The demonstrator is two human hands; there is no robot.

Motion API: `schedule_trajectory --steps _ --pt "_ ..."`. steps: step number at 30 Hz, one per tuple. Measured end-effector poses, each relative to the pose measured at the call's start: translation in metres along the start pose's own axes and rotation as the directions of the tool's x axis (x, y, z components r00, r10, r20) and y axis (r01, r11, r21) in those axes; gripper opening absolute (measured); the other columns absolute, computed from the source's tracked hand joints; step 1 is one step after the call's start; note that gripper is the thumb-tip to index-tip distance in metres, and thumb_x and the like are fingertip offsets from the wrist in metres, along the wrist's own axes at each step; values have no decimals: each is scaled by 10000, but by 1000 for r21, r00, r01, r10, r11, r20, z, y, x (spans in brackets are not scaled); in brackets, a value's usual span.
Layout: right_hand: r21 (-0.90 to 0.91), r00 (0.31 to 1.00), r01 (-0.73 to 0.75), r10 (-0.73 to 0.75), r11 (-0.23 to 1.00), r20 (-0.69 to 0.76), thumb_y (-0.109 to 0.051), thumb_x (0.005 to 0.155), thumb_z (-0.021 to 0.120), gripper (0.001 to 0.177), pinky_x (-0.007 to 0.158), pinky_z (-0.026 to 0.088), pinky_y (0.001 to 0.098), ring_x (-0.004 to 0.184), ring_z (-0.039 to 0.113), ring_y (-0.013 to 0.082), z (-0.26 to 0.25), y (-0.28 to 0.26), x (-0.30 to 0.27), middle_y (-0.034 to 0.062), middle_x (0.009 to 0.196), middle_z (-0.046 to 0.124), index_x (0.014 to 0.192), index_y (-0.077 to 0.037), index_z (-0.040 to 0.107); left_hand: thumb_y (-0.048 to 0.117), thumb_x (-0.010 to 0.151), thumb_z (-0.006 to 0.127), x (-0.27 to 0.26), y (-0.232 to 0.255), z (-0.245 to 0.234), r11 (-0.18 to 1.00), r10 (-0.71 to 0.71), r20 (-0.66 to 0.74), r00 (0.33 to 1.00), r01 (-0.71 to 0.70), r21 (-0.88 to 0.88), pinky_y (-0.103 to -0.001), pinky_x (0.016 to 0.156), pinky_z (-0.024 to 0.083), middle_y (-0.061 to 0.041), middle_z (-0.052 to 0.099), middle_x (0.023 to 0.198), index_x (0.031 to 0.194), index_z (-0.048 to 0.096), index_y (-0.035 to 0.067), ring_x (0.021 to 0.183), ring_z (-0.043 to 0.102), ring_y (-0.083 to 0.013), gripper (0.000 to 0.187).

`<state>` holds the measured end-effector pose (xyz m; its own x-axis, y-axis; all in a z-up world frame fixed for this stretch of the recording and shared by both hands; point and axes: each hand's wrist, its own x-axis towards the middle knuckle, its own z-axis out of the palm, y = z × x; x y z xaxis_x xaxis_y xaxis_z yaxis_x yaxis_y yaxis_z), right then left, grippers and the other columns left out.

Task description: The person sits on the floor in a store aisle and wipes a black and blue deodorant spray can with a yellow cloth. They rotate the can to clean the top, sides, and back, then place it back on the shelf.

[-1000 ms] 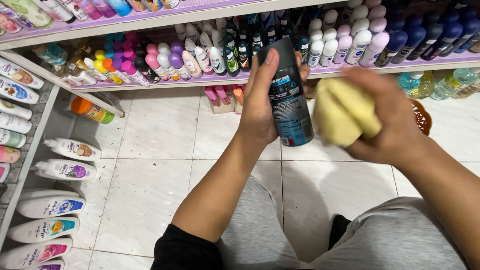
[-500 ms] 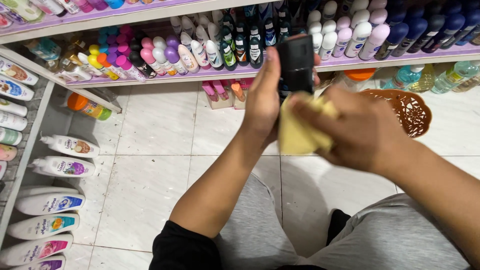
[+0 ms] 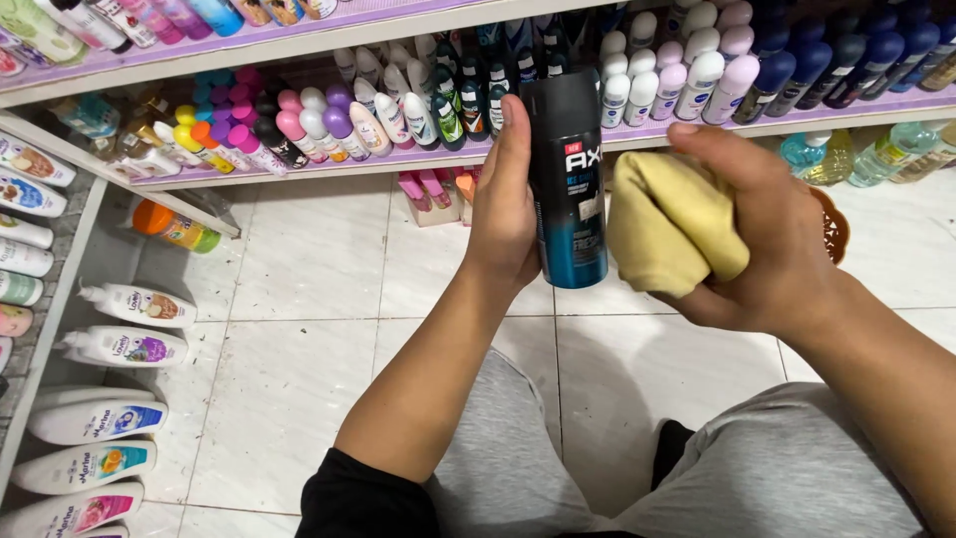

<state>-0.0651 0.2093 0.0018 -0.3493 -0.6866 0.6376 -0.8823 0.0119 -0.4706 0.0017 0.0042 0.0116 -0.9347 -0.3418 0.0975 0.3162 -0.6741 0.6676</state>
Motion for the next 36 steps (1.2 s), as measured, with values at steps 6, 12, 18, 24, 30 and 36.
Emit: schedule_trajectory --steps 6,12,18,24,30,36 --pt "-150 996 30 -42 988 -76 -321 792 896 945 1171 485 475 1395 567 415 -1 0 0 251 1510 487 1507 52 403 555 1030 475 5 -6 -6 997 -31 -77 997 37 73 -362 763 594 -172 732 1081 1295 633 -13 902 717 -229 647" --pt "-174 997 -1 -14 985 -80 -329 801 906 951 1112 511 470 1353 589 410 0 -1 3 235 1503 493 1518 44 406 602 1034 446 -1 -3 -4 994 -59 19 998 57 95 -356 831 583 -179 746 995 1198 691 -35 904 722 -242 702" --pt "-180 999 -41 39 983 -12 -371 778 884 999 1106 498 496 1395 574 416 0 -3 6 217 1538 471 1559 0 384 510 1098 440 -1 -5 -5 998 -18 53 998 15 56 -376 977 572 -203 714 1230 1308 659 -45 1144 689 -264 633" --pt "-113 997 59 -52 992 64 -336 812 858 972 1198 459 500 1457 537 437 3 1 10 221 1566 498 1557 33 354 553 1037 465 -4 -2 -2 993 -66 24 998 63 101 -401 1033 553 -197 689 1280 1332 636 -34 1207 660 -287 679" --pt "-96 996 64 -58 993 68 -331 812 851 961 1205 444 507 1447 533 446 5 3 10 237 1569 483 1544 42 352 471 1094 511 -13 -5 2 995 95 193 977 -101 20 -320 905 513 -48 589 1136 1325 516 117 1036 604 -160 423" --pt "-117 994 98 -92 988 56 -339 828 845 946 1201 461 495 1437 544 446 5 2 9 258 1554 486 1531 73 365 321 1093 565 -11 -1 2 983 109 200 974 -136 123 -252 900 486 -23 626 1105 1234 554 105 1018 607 -109 258"
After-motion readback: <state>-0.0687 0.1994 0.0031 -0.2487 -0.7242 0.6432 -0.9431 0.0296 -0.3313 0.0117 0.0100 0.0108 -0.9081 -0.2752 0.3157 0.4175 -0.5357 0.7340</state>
